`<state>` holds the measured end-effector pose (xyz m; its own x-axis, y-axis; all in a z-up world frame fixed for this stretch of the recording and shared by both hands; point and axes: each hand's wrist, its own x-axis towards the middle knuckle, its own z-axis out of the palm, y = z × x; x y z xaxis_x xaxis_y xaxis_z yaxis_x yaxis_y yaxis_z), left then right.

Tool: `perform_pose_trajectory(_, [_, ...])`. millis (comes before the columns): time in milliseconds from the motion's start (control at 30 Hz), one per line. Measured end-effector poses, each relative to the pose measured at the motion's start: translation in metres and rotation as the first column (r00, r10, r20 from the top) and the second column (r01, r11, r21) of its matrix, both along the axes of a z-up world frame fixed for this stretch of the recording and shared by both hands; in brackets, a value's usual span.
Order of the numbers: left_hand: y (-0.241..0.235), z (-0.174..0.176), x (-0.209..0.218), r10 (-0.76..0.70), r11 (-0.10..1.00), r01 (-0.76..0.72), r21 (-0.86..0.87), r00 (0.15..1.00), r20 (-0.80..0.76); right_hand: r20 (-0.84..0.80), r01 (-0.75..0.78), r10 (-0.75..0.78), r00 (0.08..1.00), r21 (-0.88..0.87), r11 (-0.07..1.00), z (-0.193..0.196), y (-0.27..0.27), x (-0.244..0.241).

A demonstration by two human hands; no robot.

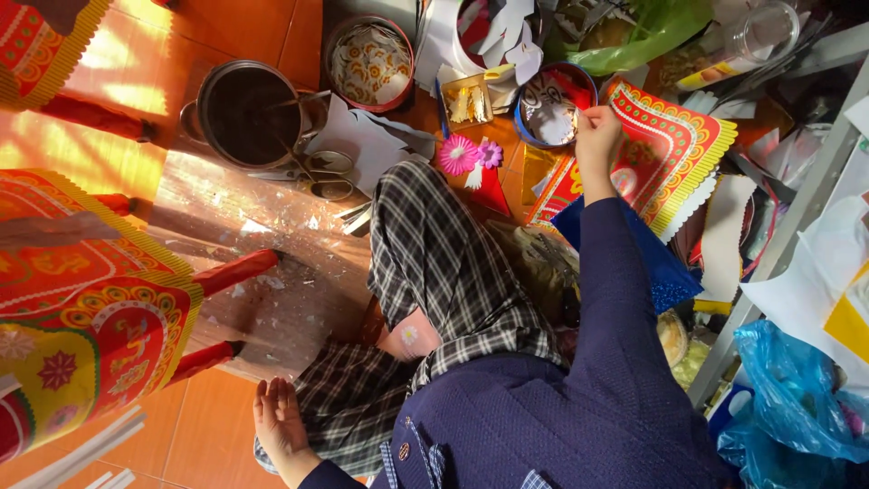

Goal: Decorating paper-mache horses with colored paper strips and flowers using glue

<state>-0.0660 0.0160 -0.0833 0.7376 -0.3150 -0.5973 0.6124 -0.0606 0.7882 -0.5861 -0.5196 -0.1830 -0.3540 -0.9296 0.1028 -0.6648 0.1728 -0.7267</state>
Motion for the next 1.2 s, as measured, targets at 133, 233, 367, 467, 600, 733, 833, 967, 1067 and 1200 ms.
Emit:
perform_pose_trajectory(133, [-0.001,0.003,-0.002,0.002,1.000,-0.002,0.011,1.000,0.005,0.112,0.005,-0.020,0.993,0.132,0.991,-0.017,-0.008,0.017])
perform_pose_trajectory(233, [0.001,0.000,-0.001,0.002,1.000,-0.002,0.012,1.000,0.012,0.070,-0.040,0.026,0.997,0.211,0.977,0.004,0.001,0.035])
perform_pose_trajectory(367, [-0.005,0.010,-0.005,0.021,0.999,-0.021,0.029,1.000,0.000,-0.033,-0.085,0.089,0.995,0.113,0.990,-0.021,0.001,0.033])
perform_pose_trajectory(467, [-0.007,0.009,-0.006,0.017,0.999,-0.017,0.031,1.000,0.003,-0.084,-0.121,0.131,0.988,0.115,0.986,-0.019,-0.002,0.040])
perform_pose_trajectory(600, [-0.007,0.011,-0.008,0.027,0.999,-0.027,0.017,1.000,-0.002,-0.006,-0.298,0.302,0.953,0.134,0.945,-0.019,-0.006,0.051])
perform_pose_trajectory(733, [-0.009,0.014,-0.008,0.022,0.999,-0.022,0.033,1.000,0.006,0.036,-0.309,0.308,0.951,0.191,0.932,-0.039,-0.015,0.049])
perform_pose_trajectory(833, [-0.011,0.017,-0.010,0.016,0.999,-0.016,0.034,1.000,0.009,-0.088,-0.104,0.121,0.989,0.177,0.979,-0.040,-0.019,0.041])
perform_pose_trajectory(967, [-0.004,0.005,-0.005,0.024,1.000,-0.024,0.014,1.000,0.002,-0.128,-0.060,0.078,0.989,0.143,0.988,-0.057,-0.023,0.018])
perform_pose_trajectory(1067, [-0.006,0.006,-0.005,0.027,0.999,-0.027,0.035,1.000,0.005,-0.177,-0.070,0.101,0.979,0.175,0.982,-0.048,-0.022,0.014])
perform_pose_trajectory(1200, [-0.003,0.006,-0.005,0.017,0.999,-0.018,0.026,1.000,0.012,-0.277,-0.087,0.075,0.958,-0.033,0.996,-0.008,-0.010,0.033])
